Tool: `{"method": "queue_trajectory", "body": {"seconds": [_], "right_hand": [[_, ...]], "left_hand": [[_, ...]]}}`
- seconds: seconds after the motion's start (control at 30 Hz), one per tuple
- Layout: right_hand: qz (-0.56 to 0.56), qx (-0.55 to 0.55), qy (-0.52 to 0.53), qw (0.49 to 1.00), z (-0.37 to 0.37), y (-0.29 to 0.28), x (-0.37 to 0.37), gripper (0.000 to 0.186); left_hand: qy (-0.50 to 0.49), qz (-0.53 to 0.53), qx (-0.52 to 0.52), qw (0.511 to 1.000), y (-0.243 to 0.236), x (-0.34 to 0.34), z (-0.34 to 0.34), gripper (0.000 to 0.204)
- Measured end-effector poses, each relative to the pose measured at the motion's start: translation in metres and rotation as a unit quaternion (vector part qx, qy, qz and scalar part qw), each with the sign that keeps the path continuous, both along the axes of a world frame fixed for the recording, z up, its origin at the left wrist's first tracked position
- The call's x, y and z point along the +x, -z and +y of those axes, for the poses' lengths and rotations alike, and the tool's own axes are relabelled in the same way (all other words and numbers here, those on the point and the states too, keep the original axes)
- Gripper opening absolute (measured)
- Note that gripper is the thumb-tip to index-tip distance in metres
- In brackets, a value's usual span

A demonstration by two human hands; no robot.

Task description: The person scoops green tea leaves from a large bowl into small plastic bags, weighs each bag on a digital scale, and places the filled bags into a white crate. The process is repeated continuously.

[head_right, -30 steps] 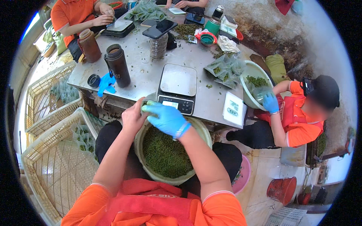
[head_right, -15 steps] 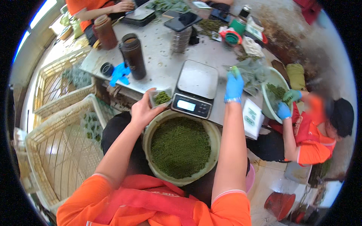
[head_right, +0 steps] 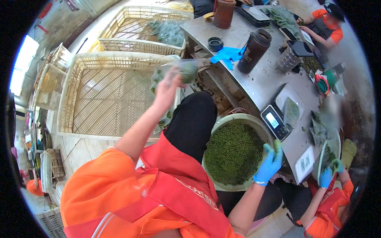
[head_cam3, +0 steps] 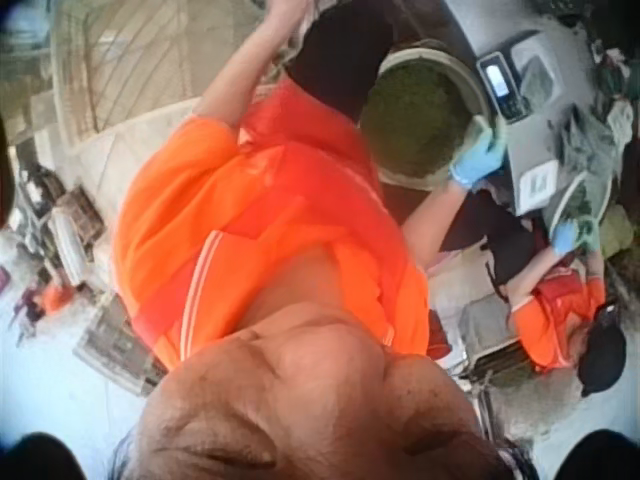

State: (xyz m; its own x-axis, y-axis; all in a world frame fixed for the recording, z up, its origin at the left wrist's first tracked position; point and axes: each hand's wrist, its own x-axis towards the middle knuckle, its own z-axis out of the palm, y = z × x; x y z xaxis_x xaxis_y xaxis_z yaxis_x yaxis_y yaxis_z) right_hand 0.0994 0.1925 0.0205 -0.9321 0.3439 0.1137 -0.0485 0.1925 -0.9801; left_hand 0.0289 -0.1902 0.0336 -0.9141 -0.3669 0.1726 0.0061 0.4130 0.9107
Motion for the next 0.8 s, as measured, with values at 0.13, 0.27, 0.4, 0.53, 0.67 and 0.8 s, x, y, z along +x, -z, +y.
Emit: {"method": "queue_trajectory", "body": {"seconds": [0.13,0.27,0.4,0.53,0.67,0.8], "right_hand": [[-0.080,-0.052,-0.111,0.989,-0.018,0.039,0.031,0.030],[-0.142,0.061,-0.205,0.967,-0.045,0.048,0.042,0.031],[-0.136,0.250,-0.243,0.927,-0.044,0.077,0.049,0.033],[-0.275,0.435,-0.293,0.806,-0.047,0.089,0.065,0.031],[-0.374,0.480,-0.354,0.710,-0.064,0.109,0.080,0.035],[-0.342,0.458,-0.422,0.704,-0.074,0.143,0.092,0.032]], "left_hand": [[-0.144,-0.166,-0.203,0.954,0.035,0.057,-0.108,0.058],[-0.189,-0.328,-0.184,0.907,0.113,0.085,-0.158,0.061],[-0.099,-0.356,-0.119,0.922,0.185,0.080,-0.141,0.084],[0.000,-0.324,-0.012,0.946,0.195,0.087,-0.138,0.107],[-0.073,-0.267,-0.147,0.950,0.160,0.094,-0.155,0.094],[-0.129,-0.093,-0.076,0.984,0.128,0.069,-0.162,0.055]]}}
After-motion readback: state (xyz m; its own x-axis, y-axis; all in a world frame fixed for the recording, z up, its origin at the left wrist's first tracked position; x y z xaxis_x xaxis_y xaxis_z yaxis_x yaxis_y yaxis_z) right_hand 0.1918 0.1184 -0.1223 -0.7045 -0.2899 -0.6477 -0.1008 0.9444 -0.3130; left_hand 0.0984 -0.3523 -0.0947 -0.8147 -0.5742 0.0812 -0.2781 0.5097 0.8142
